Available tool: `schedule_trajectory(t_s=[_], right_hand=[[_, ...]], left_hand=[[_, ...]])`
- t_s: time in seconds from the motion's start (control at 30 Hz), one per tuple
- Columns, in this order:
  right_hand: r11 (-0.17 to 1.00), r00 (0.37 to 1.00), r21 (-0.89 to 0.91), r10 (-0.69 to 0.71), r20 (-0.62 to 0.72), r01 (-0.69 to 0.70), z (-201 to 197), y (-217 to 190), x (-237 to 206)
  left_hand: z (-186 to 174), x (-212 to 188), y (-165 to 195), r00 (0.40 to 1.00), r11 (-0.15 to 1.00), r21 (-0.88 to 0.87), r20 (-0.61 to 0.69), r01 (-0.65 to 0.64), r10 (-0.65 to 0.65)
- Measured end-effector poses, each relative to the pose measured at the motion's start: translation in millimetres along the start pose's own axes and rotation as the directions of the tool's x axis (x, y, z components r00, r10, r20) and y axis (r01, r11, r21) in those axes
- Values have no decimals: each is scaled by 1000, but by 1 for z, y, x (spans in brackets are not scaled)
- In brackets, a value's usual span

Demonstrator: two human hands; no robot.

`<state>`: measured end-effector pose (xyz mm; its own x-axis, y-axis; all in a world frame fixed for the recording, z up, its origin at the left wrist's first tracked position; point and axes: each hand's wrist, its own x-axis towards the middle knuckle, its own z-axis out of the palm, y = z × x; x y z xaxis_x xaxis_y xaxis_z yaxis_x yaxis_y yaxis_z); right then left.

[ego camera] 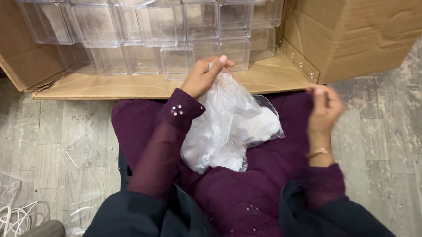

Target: The person sits on the floor in front of an open cardboard box filled with clear plastic boxes. They take plastic bags, open them, insert a clear plastic box into each bag, and place the bagged boxes aside, repeating this packing cycle throughout the episode.

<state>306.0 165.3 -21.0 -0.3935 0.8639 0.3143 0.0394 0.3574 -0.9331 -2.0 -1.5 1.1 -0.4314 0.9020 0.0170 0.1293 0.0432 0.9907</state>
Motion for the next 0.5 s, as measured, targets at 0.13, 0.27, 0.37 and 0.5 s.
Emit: schedule_trajectory(t_s=[0.13, 0.27, 0.37, 0.5], right_hand=[[929, 875, 283, 80, 477, -239, 68, -57, 9], [865, 740, 261, 171, 650, -429, 114, -66, 11], [902, 824, 185, 253, 508, -391, 122, -63, 9], [974, 847, 51, 166, 506, -222, 123, -63, 5]], left_hand=[[10, -4, 8, 999, 996, -84, 19, -36, 38], [12, -10, 13, 988, 970, -188, -27, -154, 152], [4, -16, 10, 989, 956, -262, 29, -136, 148], [1, -22, -4, 998, 969, -238, -11, -62, 61]])
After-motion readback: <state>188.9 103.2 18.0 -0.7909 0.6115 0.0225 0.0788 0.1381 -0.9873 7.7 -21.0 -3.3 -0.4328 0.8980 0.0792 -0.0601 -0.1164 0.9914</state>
